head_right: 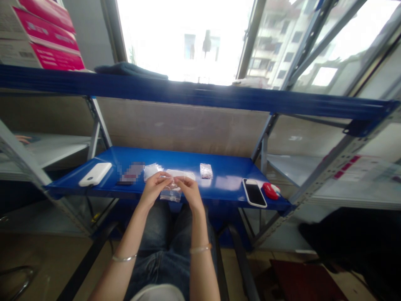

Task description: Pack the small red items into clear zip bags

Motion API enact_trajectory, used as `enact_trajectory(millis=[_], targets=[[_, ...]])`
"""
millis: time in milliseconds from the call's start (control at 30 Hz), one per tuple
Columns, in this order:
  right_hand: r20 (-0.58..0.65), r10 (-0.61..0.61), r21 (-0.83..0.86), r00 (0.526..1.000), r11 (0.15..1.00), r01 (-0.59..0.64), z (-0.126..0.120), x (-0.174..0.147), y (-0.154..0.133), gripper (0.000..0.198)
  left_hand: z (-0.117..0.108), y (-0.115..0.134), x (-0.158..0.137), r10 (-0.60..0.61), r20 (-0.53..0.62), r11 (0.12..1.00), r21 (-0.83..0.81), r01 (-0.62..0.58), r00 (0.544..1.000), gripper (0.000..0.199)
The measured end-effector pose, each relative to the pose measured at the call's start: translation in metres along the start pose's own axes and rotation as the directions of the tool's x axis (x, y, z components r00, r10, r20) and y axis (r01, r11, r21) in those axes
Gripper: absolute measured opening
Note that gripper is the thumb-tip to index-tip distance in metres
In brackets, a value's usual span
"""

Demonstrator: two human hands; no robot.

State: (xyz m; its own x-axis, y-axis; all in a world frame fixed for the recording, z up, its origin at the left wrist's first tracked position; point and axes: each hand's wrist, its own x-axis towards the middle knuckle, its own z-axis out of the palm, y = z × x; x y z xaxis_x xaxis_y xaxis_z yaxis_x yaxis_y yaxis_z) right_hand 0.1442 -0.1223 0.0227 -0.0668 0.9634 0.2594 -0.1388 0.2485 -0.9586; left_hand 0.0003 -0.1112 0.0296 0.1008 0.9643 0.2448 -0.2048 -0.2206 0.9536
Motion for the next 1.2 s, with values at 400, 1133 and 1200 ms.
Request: enact_trajectory(millis=[400, 1133, 1200], targets=[[0.138, 0.033, 0.004, 0.990, 0.999, -0.034, -0.009, -0.001, 0.002, 0.035, 0.000, 0.002, 0.000, 0.136, -0.084, 0.991, -0.004, -0.136, 0.987, 0.060], [0.031, 0.009, 0.028, 0.999, 1.000, -0.010, -0.009, 0.000, -0.001, 0.031, -0.008, -0.003, 0.001, 0.001, 0.232, 0.975, 0.214, -0.052, 0.973, 0.029], [0.056, 0.039, 0.023, 0.998, 0.999, -0.040, -0.010, -0.002, -0.004, 0.029, -0.008, -0.004, 0.002, 0.013, 0.218, 0.976, 0.207, -0.060, 0.976, 0.029]])
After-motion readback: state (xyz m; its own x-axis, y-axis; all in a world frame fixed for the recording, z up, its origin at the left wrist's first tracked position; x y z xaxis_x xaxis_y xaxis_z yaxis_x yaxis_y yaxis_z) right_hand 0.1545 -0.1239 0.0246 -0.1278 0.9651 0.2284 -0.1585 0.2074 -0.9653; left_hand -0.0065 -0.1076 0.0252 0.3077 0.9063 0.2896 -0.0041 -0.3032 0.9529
